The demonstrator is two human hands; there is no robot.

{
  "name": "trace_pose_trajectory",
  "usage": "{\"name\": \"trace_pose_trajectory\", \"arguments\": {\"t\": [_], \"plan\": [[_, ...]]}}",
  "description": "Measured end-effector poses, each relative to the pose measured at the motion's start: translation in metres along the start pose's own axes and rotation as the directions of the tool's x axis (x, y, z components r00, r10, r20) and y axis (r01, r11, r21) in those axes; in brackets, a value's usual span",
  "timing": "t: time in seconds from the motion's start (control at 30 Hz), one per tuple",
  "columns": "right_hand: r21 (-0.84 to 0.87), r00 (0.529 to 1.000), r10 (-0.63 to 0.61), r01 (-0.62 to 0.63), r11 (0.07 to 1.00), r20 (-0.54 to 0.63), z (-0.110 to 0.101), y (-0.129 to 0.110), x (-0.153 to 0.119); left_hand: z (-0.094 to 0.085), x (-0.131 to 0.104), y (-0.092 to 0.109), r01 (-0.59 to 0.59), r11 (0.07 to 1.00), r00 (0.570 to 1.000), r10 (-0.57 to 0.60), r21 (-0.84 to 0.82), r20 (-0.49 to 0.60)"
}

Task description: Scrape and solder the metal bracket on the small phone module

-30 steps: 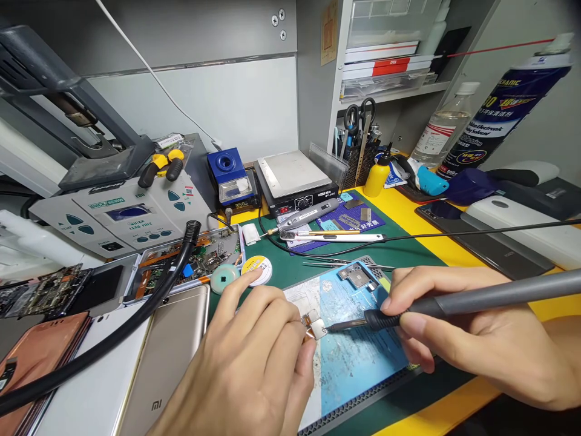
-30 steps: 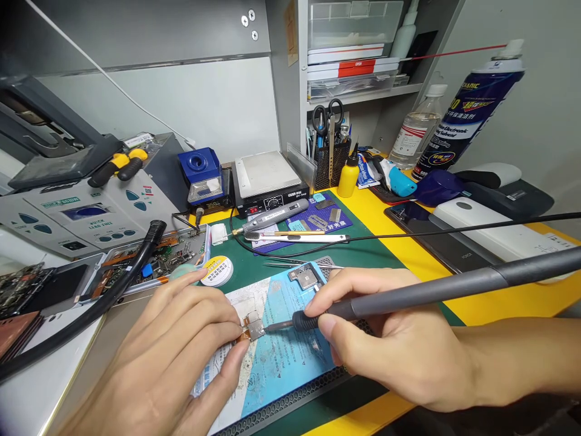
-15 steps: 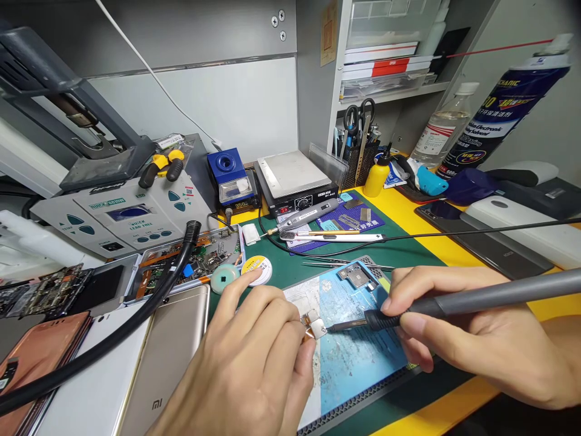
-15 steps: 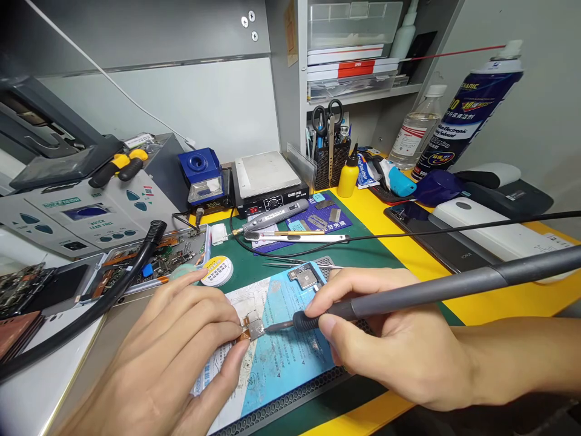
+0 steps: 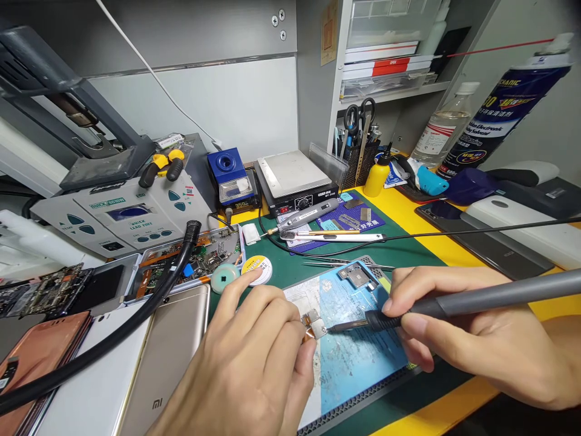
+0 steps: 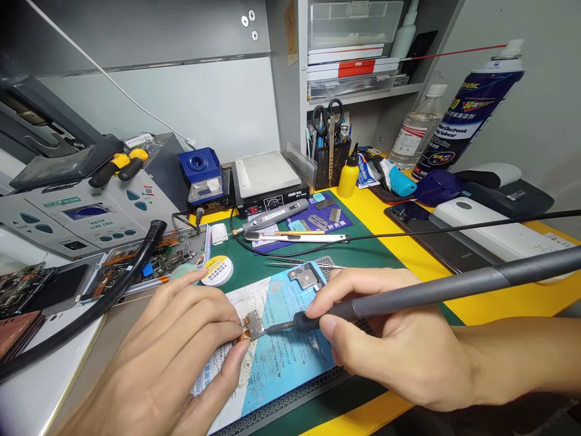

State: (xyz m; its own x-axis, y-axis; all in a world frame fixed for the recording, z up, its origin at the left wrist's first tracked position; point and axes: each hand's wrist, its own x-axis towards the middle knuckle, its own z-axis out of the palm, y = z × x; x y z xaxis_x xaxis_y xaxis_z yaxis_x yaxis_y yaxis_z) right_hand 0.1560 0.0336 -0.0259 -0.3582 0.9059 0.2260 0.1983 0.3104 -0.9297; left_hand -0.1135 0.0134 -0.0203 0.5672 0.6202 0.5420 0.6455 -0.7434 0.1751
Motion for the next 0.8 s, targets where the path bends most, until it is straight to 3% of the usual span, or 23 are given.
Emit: {"name": "trace_pose_trajectory", "arguments": {"t": [0.37,0.57,0.8], "plan": [[0.001,1.000,-0.008,0.008,1.000,0.022,-0.0016,0.0042,-0.0038,0.0043,0.0020,-0.0024,-0.019,1.000,1.000,0.018,-0.004,-0.024],[0.078,0.998,0.066,-0.066,0.995,0.003,0.0015,0.0022,-0.0025,0.0042,0.0002,-0.0027,-0.006,1.000,0.999,0.005,-0.022,-0.049],[0.124,0.991,0.130,-0.125,0.984,-0.030,0.0020,-0.0009,-0.0008,-0.0016,0.0009,0.0000,0.034,0.999,0.998,-0.033,-0.026,0.044]]}}
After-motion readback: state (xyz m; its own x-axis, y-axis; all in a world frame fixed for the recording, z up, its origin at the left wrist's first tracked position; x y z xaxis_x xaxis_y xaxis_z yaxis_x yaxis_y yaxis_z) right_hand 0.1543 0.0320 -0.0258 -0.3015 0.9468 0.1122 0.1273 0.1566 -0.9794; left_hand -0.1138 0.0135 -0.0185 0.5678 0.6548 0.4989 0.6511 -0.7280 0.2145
